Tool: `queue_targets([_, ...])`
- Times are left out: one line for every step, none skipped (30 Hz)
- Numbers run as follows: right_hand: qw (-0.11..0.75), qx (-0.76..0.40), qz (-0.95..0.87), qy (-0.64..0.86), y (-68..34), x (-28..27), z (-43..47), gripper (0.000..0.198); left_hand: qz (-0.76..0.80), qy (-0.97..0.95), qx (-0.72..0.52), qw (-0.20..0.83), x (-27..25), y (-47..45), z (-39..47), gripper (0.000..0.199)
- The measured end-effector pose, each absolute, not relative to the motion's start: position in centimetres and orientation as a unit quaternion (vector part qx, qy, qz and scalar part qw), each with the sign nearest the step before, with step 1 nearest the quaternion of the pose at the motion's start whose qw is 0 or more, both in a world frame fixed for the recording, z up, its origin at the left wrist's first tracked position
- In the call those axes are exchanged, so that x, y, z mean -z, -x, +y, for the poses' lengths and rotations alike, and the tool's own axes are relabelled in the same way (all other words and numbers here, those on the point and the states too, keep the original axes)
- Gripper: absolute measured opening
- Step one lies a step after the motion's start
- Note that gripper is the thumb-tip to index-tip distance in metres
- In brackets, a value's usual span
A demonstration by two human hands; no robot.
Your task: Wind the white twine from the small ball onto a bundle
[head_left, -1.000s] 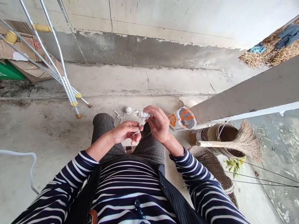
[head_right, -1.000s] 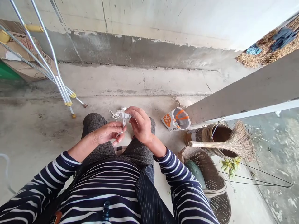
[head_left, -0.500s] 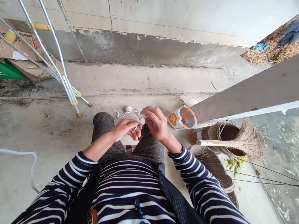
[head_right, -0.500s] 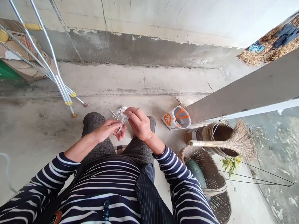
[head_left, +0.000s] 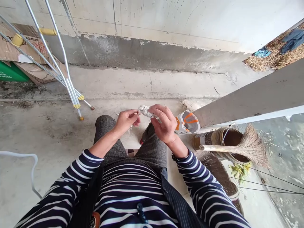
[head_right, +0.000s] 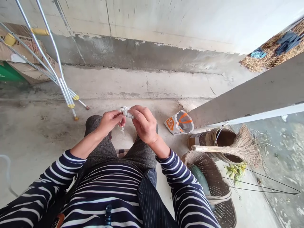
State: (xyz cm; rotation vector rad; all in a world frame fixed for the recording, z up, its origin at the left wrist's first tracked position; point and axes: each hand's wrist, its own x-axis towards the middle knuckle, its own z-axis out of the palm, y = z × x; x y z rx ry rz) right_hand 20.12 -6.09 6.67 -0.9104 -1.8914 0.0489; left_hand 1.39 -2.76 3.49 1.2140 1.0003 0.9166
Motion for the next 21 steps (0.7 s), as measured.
queue_targets([0.495, -0.018, -0.781, 0.38, -20.1, -6.7, -6.0, 0.036, 0.436, -0.534, -0.4, 0.604, -3.8, -1.3, -2.8, 0.02])
queue_targets([0.492, -0.014, -0.78, 0.386, -20.1, -6.8, -5.9, 0.035, 0.436, -0.545, -0.402, 0.593, -4.1, -1.3, -2.9, 0.02])
queue_targets([0.49, -0.009, -0.779, 0.393, -20.1, -6.9, -5.8, 0.035, 0.433, -0.557, -0.402, 0.583, -4.4, -1.2, -3.1, 0.021])
queue_targets([0.488, -0.005, -0.776, 0.399, -20.1, -6.9, -5.6, 0.034, 0.427, -0.569, -0.402, 0.576, -4.8, -1.0, -3.3, 0.021])
queue_targets([0.489, -0.001, -0.774, 0.403, -20.1, -7.0, -5.4, 0.033, 0.419, -0.578, -0.401, 0.574, -5.1, -0.9, -3.6, 0.021])
queue_targets([0.49, 0.002, -0.773, 0.404, -20.2, -7.0, -5.2, 0.032, 0.408, -0.586, -0.398, 0.575, -5.4, -0.8, -3.8, 0.022])
queue_targets([0.491, 0.003, -0.773, 0.402, -20.2, -6.9, -5.0, 0.031, 0.399, -0.59, -0.395, 0.58, -5.7, -0.8, -4.1, 0.023])
queue_targets([0.492, 0.005, -0.774, 0.398, -20.3, -6.8, -4.7, 0.031, 0.392, -0.59, -0.393, 0.586, -5.9, -0.7, -4.4, 0.024])
queue_targets([0.493, 0.008, -0.776, 0.393, -20.3, -6.7, -4.6, 0.031, 0.39, -0.586, -0.393, 0.592, -6.0, -0.8, -4.6, 0.025])
queue_targets([0.493, 0.012, -0.778, 0.39, -20.3, -6.6, -4.5, 0.031, 0.391, -0.578, -0.395, 0.597, -6.1, -0.8, -4.7, 0.024])
queue_targets([0.494, 0.016, -0.778, 0.389, -20.2, -6.5, -4.5, 0.031, 0.396, -0.568, -0.401, 0.6, -6.0, -0.8, -4.8, 0.024])
queue_targets([0.494, 0.017, -0.776, 0.392, -20.1, -6.5, -4.5, 0.031, 0.404, -0.556, -0.41, 0.6, -5.9, -0.9, -4.8, 0.023])
queue_targets([0.495, 0.016, -0.774, 0.395, -20.0, -6.6, -4.6, 0.031, 0.412, -0.544, -0.42, 0.598, -5.8, -0.9, -4.7, 0.022])
queue_targets([0.497, 0.013, -0.771, 0.399, -19.9, -6.7, -4.7, 0.031, 0.42, -0.535, -0.431, 0.592, -5.8, -0.9, -4.6, 0.021])
queue_targets([0.5, 0.009, -0.768, 0.4, -19.8, -6.9, -4.8, 0.031, 0.428, -0.531, -0.443, 0.582, -5.8, -0.9, -4.4, 0.02])
queue_targets([0.505, 0.008, -0.765, 0.399, -19.7, -7.3, -4.9, 0.031, 0.433, -0.531, -0.455, 0.569, -5.8, -0.9, -4.2, 0.02])
queue_targets([0.509, 0.01, -0.764, 0.396, -19.6, -7.7, -5.0, 0.031, 0.433, -0.535, -0.465, 0.557, -6.0, -0.8, -4.0, 0.02])
queue_targets([0.513, 0.017, -0.763, 0.394, -19.5, -8.2, -5.0, 0.032, 0.427, -0.541, -0.474, 0.547, -6.4, -0.7, -3.9, 0.021])
queue_targets([0.517, 0.027, -0.76, 0.392, -19.4, -8.7, -4.9, 0.032, 0.415, -0.549, -0.481, 0.543, -6.8, -0.7, -3.7, 0.023])
queue_targets([0.521, 0.039, -0.757, 0.393, -19.4, -9.3, -4.8, 0.031, 0.398, -0.556, -0.485, 0.545, -7.3, -0.6, -3.6, 0.025])
queue_targets([0.524, 0.05, -0.753, 0.395, -19.3, -10.0, -4.7, 0.031, 0.378, -0.563, -0.485, 0.552, -7.8, -0.5, -3.6, 0.026])
